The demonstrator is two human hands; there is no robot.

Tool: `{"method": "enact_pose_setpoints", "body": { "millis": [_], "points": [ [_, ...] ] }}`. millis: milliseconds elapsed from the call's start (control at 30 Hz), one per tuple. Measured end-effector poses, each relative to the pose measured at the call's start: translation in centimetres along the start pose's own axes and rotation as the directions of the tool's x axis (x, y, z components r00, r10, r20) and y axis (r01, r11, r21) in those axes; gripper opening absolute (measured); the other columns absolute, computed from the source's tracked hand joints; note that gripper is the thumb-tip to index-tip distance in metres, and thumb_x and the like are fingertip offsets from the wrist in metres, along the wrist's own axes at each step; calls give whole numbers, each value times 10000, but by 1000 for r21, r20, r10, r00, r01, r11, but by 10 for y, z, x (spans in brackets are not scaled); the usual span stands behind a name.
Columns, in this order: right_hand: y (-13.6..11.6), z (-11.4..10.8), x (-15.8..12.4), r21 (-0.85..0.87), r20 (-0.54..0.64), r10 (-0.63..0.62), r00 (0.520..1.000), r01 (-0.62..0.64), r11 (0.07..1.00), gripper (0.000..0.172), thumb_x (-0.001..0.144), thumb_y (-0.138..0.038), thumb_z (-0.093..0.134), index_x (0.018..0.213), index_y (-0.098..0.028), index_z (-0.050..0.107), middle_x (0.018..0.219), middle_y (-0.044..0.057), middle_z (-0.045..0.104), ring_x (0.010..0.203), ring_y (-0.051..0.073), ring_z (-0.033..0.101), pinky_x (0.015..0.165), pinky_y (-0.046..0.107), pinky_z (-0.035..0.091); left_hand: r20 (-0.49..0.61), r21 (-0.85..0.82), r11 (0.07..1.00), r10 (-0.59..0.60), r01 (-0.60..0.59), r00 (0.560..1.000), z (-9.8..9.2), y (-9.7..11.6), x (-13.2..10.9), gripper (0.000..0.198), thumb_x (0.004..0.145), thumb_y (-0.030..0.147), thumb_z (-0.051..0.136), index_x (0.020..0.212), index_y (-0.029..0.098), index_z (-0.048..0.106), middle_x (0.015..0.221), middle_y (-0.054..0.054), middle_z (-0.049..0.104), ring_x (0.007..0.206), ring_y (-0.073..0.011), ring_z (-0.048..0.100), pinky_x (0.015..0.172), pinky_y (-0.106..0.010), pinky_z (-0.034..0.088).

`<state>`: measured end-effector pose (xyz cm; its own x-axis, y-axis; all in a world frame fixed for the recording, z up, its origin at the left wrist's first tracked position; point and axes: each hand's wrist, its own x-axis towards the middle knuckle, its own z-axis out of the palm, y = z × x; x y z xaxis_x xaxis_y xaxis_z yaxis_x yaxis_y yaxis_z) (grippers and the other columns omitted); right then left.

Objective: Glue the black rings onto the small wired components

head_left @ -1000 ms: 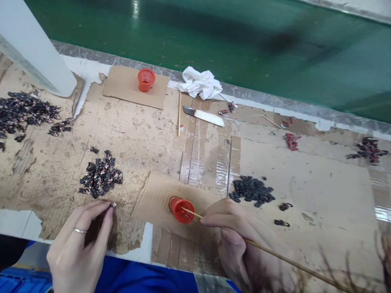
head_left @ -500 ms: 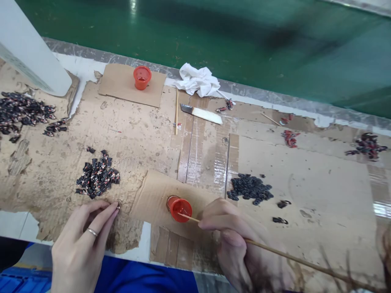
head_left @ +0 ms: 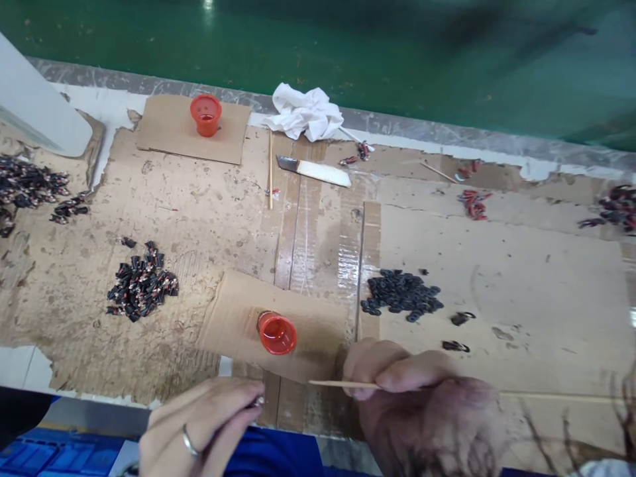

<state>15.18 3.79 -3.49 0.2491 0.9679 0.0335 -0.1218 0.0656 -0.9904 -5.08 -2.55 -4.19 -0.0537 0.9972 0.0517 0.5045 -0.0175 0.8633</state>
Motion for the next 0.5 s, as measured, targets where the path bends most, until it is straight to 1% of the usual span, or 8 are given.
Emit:
{"method": "enact_pose_setpoints", "body": {
  "millis": [33,100,167,300,400,500],
  "points": [
    [1,0,-3,-4,-14,10,1000,-10,1000,411,1140,-393,456,845,-251,704,586,-33,562,484,150,543,420,327,439,-26,-37,998,46,-47,999,10,3,3,225,1005,311,635,1139,397,792,901,36,892,684,-224,849,596,-324,763],
    [2,0,-9,-33,-24,32,999,-32,999,422,1143,-375,438,816,-259,677,562,-34,546,460,153,532,394,322,417,-34,-72,993,92,-95,995,25,7,9,202,1020,292,624,1113,361,789,844,37,885,653,-188,836,612,-265,743],
    [3,1,-11,-64,-43,51,998,-54,997,436,1144,-344,411,795,-262,659,549,-28,519,451,160,527,386,326,413,-2,-72,990,119,-119,993,31,9,16,182,1025,257,622,1102,320,775,824,31,877,656,-168,830,636,-232,725],
    [3,0,-11,-70,-67,69,995,-74,995,419,1143,-335,421,806,-258,658,555,-27,503,472,164,550,398,317,438,121,7,976,215,-217,969,25,15,32,138,1027,203,634,1078,235,758,856,14,879,711,-149,836,698,-198,703],
    [5,-1,-13,-72,-55,59,997,-63,995,404,1144,-317,437,819,-238,663,591,-28,518,510,149,577,439,300,473,158,59,960,263,-275,952,21,23,44,226,1083,234,539,1012,229,753,807,24,876,701,-125,832,698,-165,685],
    [7,-2,-15,-76,-41,37,998,-40,996,400,1146,-285,428,833,-226,671,635,-22,543,536,136,587,472,291,499,171,61,955,277,-290,946,22,24,45,230,1088,238,530,1017,223,748,812,30,877,710,-107,829,719,-141,673]
  ]
}}
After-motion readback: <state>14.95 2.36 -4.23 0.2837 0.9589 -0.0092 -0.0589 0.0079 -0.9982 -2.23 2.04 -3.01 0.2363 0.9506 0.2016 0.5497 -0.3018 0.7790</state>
